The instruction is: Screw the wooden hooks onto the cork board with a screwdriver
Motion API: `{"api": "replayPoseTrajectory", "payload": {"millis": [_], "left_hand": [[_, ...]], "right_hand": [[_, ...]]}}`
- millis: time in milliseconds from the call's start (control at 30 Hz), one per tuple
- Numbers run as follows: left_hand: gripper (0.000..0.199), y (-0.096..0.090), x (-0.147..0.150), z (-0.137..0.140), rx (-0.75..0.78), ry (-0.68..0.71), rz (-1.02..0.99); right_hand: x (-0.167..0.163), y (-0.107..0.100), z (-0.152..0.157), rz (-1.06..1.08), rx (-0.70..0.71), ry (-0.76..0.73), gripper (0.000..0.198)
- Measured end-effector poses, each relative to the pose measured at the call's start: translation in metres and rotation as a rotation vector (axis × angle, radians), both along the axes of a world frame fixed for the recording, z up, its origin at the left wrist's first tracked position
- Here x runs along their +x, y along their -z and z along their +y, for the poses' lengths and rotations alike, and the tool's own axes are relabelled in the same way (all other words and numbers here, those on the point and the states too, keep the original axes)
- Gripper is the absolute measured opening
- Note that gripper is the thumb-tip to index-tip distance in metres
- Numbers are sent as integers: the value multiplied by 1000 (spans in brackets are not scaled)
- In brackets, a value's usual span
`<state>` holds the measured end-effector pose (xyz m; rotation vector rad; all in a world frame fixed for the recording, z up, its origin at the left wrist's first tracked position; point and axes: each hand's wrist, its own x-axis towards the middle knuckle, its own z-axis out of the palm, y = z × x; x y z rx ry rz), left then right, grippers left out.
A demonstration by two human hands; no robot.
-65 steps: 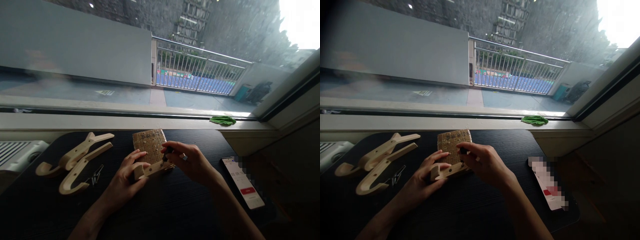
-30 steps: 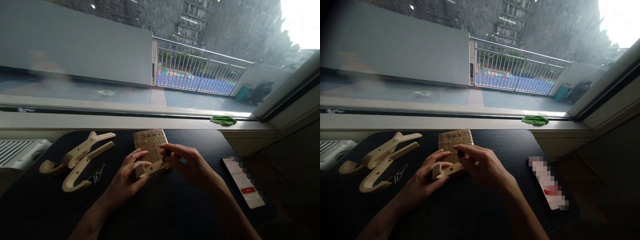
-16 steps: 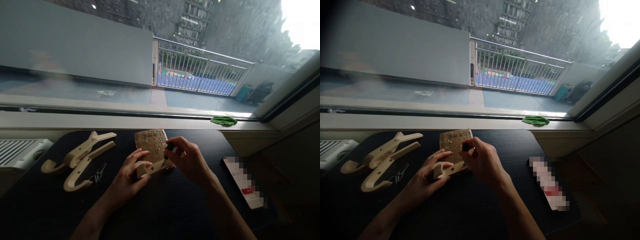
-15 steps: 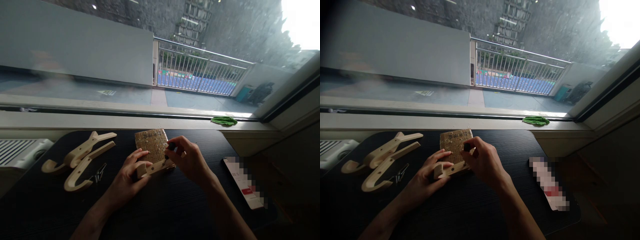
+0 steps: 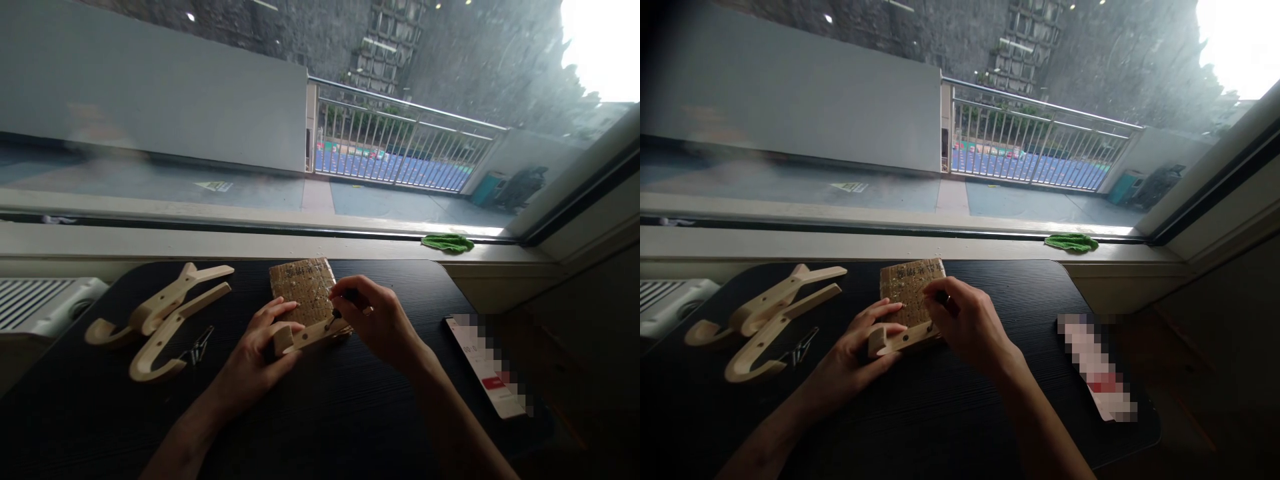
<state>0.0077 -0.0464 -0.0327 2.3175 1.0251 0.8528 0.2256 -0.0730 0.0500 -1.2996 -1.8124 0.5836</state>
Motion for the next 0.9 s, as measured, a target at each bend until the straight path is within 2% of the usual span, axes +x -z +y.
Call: {"api": "replayPoseTrajectory", "payload": {"millis": [167, 300, 567, 833, 900], "left_hand": [[26, -1, 1, 1, -1, -7, 4], [25, -2, 2, 0, -16, -15, 11], [27, -1, 1, 0, -15, -12, -9], [26, -1, 1, -2, -20, -16, -23], [26, -2, 1, -2, -13, -14, -18]], "right_hand": [[4, -4, -5, 35, -20, -143, 28], [3, -6, -4, 23, 28, -160, 29], [3, 0, 8, -51, 124, -50, 26], [-5, 3, 0, -209, 215, 119, 27], [-8, 1, -3, -242, 217, 113, 27]]}}
